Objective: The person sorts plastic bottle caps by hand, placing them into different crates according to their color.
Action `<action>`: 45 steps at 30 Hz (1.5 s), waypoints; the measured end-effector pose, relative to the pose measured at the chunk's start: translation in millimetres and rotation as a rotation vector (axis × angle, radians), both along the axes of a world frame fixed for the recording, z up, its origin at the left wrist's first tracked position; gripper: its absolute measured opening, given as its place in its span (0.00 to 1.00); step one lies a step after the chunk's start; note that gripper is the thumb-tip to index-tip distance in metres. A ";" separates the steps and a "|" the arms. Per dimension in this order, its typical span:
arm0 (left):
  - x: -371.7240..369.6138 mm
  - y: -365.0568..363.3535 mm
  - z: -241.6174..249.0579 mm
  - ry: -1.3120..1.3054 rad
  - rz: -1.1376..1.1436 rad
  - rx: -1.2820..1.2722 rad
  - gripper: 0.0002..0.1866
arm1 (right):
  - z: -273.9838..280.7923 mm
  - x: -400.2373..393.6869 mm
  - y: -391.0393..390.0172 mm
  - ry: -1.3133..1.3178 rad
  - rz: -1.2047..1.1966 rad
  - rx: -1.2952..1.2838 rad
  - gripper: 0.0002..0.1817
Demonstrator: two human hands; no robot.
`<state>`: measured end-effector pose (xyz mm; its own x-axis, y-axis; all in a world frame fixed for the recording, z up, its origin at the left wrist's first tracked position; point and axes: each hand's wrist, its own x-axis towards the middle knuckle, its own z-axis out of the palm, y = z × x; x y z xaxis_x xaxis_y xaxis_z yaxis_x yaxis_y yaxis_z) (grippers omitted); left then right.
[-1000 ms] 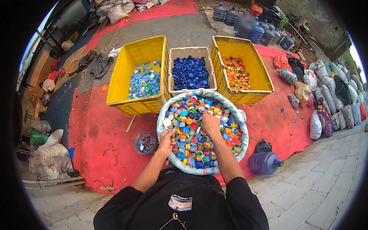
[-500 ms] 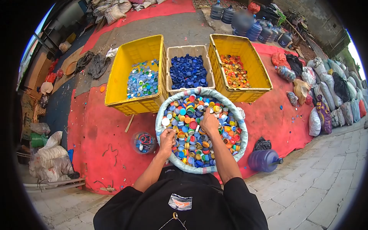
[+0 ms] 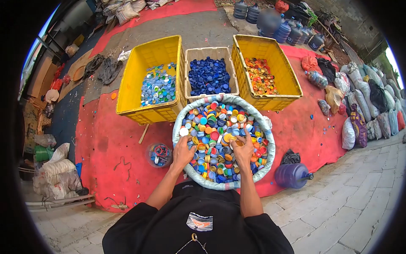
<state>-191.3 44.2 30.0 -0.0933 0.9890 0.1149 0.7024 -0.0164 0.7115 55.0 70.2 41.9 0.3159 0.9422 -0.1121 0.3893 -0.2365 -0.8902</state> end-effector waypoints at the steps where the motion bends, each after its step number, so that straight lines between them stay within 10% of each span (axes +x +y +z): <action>1: 0.5 1.4 0.2 0.042 -0.017 -0.022 0.22 | -2.6 2.6 -7.6 0.114 -0.006 -0.021 0.41; 22: 5.2 17.2 -4.2 0.059 -0.061 -0.103 0.26 | -11.6 -18.1 -61.1 1.441 0.073 -0.162 0.24; 24: -1.3 15.0 -18.4 -0.165 -0.044 -0.071 0.25 | -13.6 -23.9 -54.6 1.399 0.082 -0.204 0.19; 26: -5.6 5.7 22.8 -1.428 0.139 -0.646 0.20 | -7.9 -31.7 -43.7 1.353 0.106 -0.237 0.17; 28: -19.3 -2.3 10.8 -1.935 0.032 -0.694 0.21 | 1.2 -43.7 -29.7 1.308 0.124 -0.246 0.13; 37: -36.4 -44.3 10.4 -1.666 0.181 -0.663 0.19 | -11.5 -93.4 39.0 -0.207 0.380 -0.022 0.26; 45: -49.9 -61.4 8.0 -1.622 0.179 -0.680 0.18 | -4.9 -116.7 48.1 -0.581 0.440 -0.015 0.21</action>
<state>-241.2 -17.2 38.0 0.2124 0.7835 -0.5840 -0.6917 0.5426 0.4765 -61.6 118.2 37.0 -0.0798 0.9953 -0.0554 0.8601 0.0406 -0.5086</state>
